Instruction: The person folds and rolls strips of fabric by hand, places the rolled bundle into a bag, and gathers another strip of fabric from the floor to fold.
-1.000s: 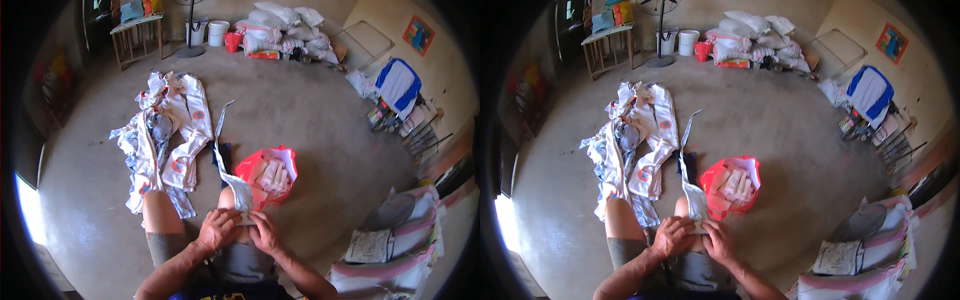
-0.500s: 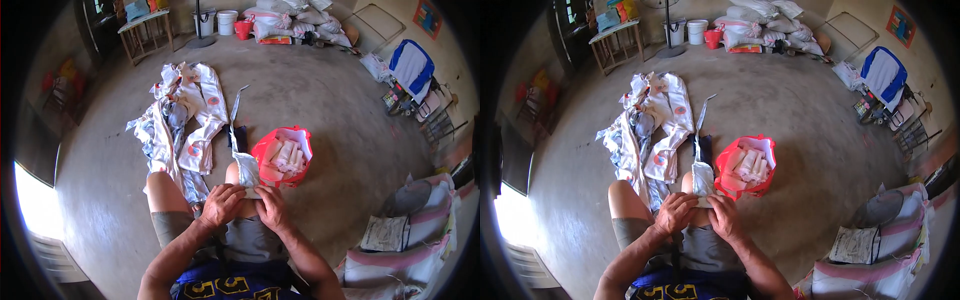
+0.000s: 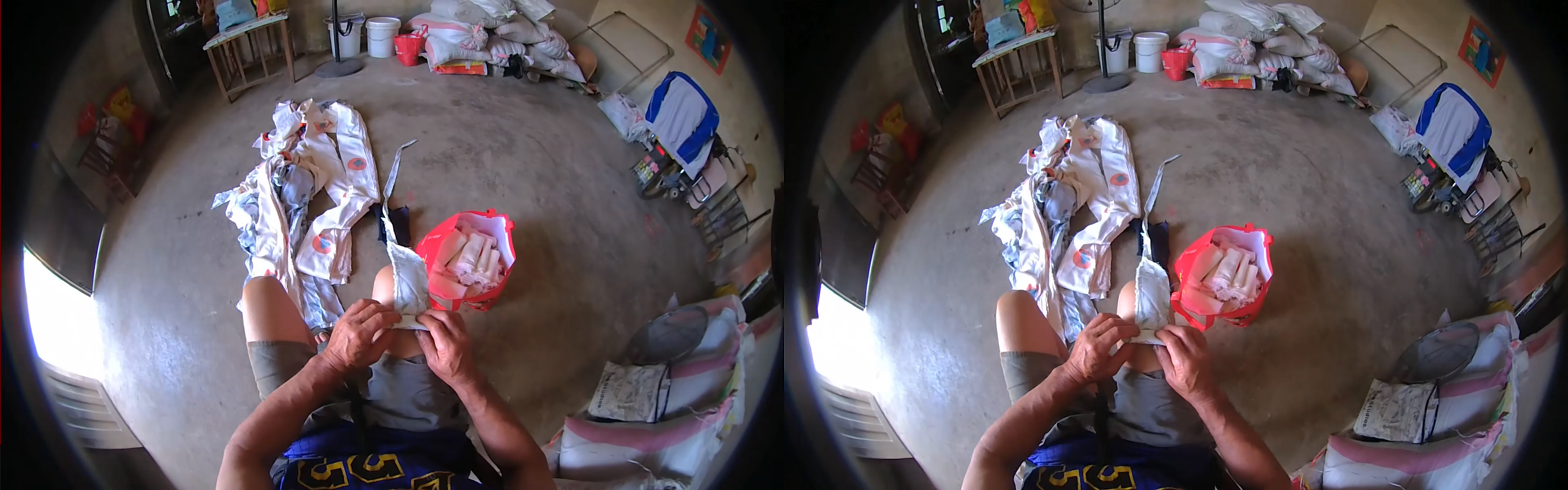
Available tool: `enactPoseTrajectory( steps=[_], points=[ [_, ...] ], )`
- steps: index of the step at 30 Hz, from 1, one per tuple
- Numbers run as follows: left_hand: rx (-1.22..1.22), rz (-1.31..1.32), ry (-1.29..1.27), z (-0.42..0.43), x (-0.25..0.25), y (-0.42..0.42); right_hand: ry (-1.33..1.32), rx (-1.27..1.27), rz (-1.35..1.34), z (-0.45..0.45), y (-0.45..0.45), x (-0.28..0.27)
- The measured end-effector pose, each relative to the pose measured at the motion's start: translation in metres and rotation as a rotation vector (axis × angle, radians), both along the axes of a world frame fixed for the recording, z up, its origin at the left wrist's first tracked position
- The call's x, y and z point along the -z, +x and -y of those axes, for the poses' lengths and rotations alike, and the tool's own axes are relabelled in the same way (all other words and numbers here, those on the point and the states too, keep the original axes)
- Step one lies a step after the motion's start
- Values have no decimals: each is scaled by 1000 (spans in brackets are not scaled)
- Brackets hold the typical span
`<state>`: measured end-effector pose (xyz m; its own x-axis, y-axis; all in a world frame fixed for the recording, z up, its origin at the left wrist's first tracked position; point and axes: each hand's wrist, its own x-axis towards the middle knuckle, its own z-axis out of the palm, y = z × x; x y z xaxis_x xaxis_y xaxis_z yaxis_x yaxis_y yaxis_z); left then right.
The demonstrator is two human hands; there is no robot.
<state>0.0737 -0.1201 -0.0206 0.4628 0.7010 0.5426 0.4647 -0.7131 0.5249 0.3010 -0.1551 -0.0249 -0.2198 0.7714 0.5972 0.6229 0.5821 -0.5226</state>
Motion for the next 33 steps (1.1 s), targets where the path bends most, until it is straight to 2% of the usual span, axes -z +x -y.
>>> enactPoseTrajectory(
  steps=[4, 7, 10, 13, 16, 19, 23, 26, 30, 33],
  points=[
    [-48, 65, -185, -4, -2, 1, -65, 41, -67, -2, 1, 2],
    [-164, 72, -491, -6, -14, 9, -124, 133, -141, -7, -3, 8],
    [-276, 47, -649, -17, -14, 16, -211, 157, -270, -17, -8, 13],
    [-307, 55, -693, -20, -15, 19, -289, 201, -276, -24, -10, 16],
    [-293, 80, -428, -15, -10, 21, -332, 199, -366, -31, -9, 29],
    [-286, -118, 142, -13, -20, 20, -317, 229, -351, -27, -10, 28],
    [-90, -228, 195, -7, -6, 14, -241, 191, -344, -23, -12, 22],
    [-80, -190, 127, -8, -4, 11, -209, 127, -369, -17, -2, 21],
    [-70, -181, 103, -7, -8, 9, -25, 65, -184, -19, 6, 2],
    [-29, -132, 60, -8, -11, 9, -44, -39, 8, -15, 4, -21]
  ],
)
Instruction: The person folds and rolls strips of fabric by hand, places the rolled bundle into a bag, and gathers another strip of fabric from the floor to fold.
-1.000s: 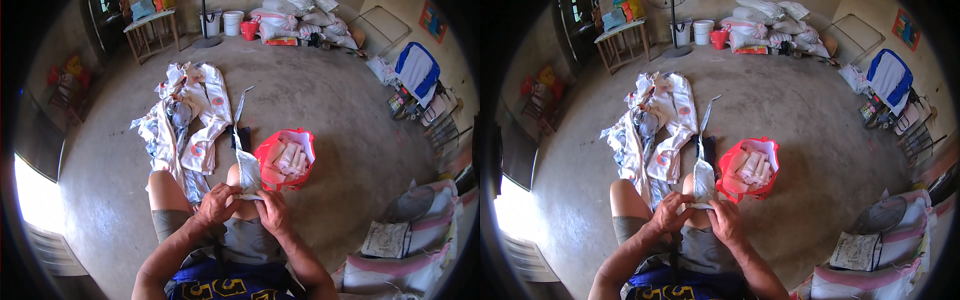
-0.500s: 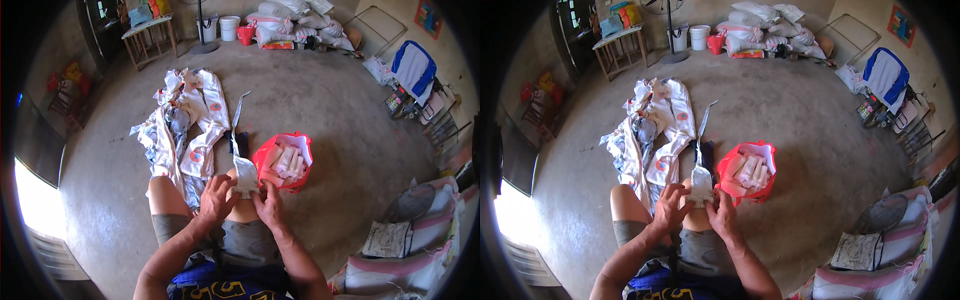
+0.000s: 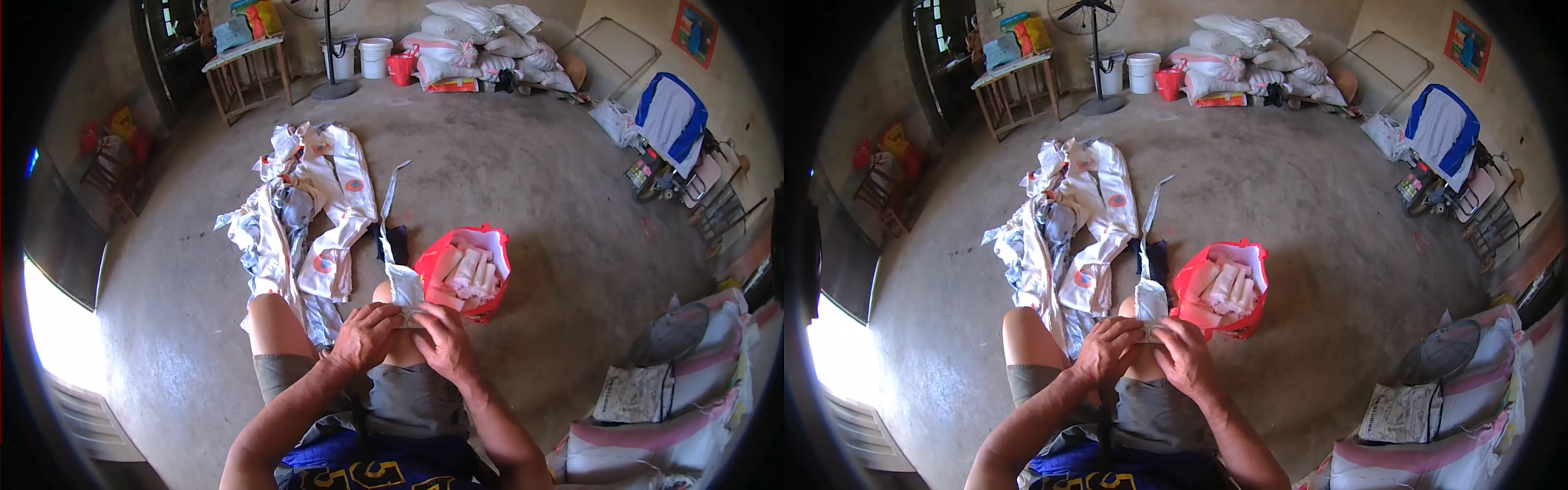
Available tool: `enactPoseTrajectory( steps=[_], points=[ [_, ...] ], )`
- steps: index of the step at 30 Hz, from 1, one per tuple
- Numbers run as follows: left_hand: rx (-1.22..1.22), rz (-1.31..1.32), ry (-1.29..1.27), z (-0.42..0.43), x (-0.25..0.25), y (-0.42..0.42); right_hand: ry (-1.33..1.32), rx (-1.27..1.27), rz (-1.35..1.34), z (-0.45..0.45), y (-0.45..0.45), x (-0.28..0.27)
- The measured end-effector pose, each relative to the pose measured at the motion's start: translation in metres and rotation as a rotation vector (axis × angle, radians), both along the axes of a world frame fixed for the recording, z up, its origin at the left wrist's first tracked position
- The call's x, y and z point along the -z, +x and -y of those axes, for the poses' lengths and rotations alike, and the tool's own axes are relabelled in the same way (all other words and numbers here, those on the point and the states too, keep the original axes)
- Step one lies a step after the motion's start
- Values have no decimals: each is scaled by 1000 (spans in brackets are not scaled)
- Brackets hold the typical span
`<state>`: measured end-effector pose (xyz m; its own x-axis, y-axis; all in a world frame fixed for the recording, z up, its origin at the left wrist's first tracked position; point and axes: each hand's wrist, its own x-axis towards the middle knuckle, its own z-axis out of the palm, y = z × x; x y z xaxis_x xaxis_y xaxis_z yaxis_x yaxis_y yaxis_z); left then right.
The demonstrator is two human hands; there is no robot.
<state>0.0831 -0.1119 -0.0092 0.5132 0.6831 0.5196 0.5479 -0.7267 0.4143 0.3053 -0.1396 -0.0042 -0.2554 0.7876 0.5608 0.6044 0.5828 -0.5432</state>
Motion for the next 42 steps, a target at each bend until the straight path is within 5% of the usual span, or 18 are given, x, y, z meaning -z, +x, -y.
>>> enactPoseTrajectory(
  steps=[4, 6, 10, 14, 26, 35, 38, 42],
  points=[
    [-63, 247, -273, -18, -1, -3, -115, -15, -49, -3, -3, 15],
    [-243, 534, -642, -31, -3, 1, -113, 0, -57, 0, -5, 14],
    [-415, 215, -848, -68, -20, 5, -126, 7, -57, 0, -6, 12],
    [-444, 34, -526, -77, 5, 24, -147, 9, -70, 0, -6, 9],
    [-310, 590, -830, -52, 15, 11, -182, 108, -231, -14, -8, 38],
    [-359, 273, -971, -47, -21, 10, -64, -29, -123, -5, -9, 16],
    [-358, 77, -750, -43, -17, 16, 12, -42, -58, 1, -8, 17],
    [-321, 113, -765, -45, -1, 15, 31, -26, -26, 4, -8, 17]
  ],
)
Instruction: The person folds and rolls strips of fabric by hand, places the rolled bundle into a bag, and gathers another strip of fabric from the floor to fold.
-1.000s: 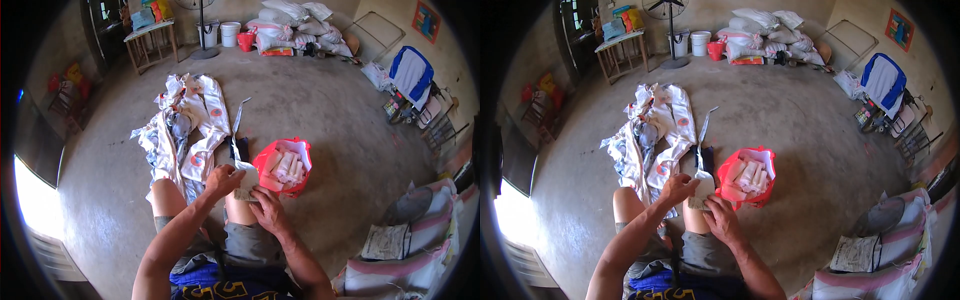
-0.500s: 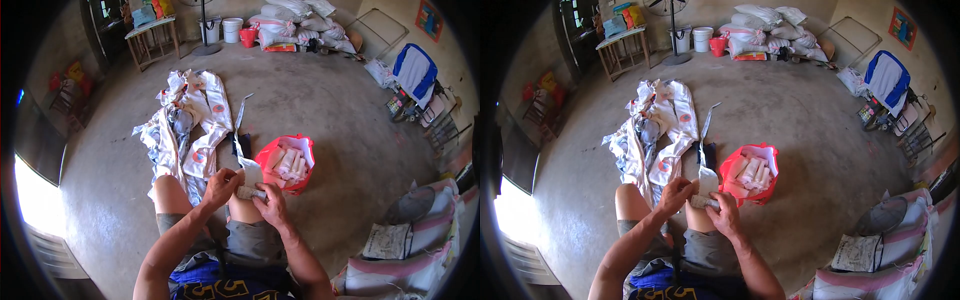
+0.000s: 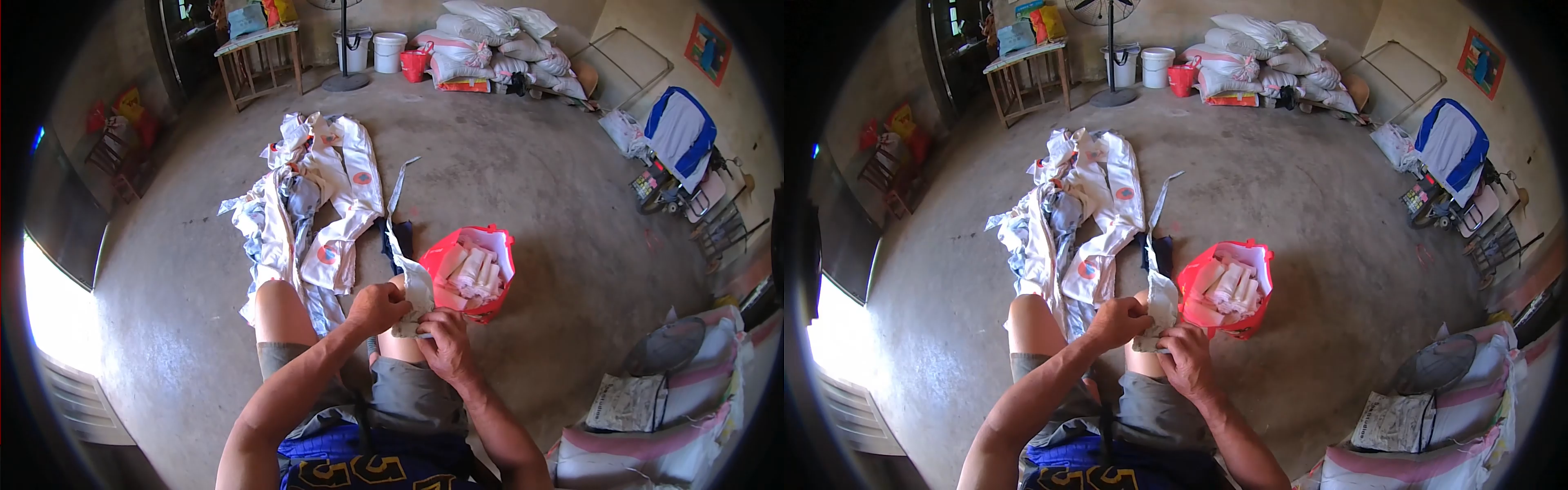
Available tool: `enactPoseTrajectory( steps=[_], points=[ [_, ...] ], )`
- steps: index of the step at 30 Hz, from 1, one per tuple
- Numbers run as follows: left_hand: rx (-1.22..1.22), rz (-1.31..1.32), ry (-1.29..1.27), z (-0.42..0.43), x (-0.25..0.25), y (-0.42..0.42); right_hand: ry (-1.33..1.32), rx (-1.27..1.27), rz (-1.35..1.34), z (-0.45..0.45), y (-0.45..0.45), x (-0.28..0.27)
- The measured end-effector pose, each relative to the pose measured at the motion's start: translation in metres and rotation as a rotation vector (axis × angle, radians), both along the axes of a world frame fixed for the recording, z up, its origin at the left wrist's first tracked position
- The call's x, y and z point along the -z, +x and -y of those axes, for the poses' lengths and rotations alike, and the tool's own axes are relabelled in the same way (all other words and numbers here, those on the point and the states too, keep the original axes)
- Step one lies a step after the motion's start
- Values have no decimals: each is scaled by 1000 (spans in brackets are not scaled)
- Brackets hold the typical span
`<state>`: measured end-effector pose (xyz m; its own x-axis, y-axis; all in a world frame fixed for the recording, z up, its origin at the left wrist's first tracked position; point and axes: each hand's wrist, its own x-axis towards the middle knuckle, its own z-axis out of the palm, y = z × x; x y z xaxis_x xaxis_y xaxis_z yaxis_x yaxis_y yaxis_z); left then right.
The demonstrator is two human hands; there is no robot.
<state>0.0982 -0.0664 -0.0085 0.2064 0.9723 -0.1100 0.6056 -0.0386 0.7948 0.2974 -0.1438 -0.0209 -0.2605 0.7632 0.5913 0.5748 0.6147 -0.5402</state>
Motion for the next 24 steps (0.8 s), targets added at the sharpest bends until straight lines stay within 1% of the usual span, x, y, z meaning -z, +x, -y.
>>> enactPoseTrajectory(
  steps=[5, 8, 11, 14, 17, 20, 21, 24],
  points=[
    [-27, 187, -103, 9, 5, -12, 31, -10, 3, 1, -2, -2],
    [-54, 236, -140, 16, 4, -20, 39, -35, -11, 4, -4, -4],
    [-148, 262, -321, 15, 0, -18, 7, -51, -7, 5, -5, -1],
    [-168, 204, -282, 17, 4, -13, -1, -48, -10, 5, -5, -1],
    [-182, 33, 309, 36, 5, 1, -8, -48, 19, 5, -3, -2],
    [164, -38, 797, 30, -2, -4, 15, -35, 80, 10, -3, 0],
    [274, -2, 727, 29, -2, -5, 36, -33, 98, 11, -3, 0],
    [390, -103, 859, 19, -2, -3, 87, -30, 128, 14, -4, 0]
  ],
)
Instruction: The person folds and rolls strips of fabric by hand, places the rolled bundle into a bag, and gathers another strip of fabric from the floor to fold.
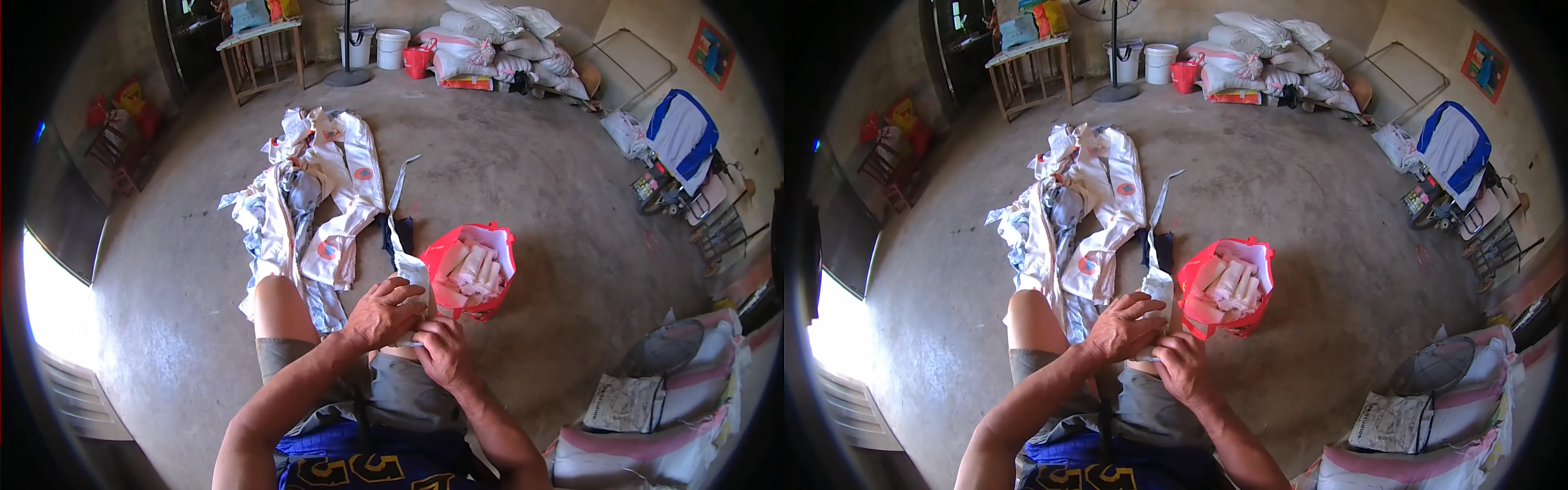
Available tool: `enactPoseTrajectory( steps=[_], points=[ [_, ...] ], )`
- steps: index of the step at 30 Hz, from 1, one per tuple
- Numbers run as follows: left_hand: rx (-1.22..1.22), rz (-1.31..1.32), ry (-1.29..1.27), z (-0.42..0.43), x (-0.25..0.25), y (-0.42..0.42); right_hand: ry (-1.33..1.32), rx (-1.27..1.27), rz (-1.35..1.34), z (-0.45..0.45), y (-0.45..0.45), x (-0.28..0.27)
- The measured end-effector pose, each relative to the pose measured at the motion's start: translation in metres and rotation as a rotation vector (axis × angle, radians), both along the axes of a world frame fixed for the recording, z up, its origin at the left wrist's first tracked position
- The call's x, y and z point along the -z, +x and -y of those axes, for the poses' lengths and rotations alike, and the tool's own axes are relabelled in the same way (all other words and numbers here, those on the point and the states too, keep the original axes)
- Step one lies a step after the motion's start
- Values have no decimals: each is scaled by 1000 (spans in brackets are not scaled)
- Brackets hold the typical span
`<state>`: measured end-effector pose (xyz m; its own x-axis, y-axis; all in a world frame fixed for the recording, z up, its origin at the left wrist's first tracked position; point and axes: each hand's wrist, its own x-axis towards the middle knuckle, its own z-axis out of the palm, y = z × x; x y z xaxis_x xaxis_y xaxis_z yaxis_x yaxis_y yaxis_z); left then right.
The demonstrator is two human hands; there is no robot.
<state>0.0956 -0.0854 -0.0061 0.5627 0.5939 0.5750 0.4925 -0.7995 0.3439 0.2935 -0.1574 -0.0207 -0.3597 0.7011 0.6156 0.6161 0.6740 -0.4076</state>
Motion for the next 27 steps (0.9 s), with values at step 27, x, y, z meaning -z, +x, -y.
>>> enactPoseTrajectory(
  steps=[27],
  points=[
    [49, -326, -225, -33, 1, 24, -61, 28, -75, 8, 7, 8]
  ],
)
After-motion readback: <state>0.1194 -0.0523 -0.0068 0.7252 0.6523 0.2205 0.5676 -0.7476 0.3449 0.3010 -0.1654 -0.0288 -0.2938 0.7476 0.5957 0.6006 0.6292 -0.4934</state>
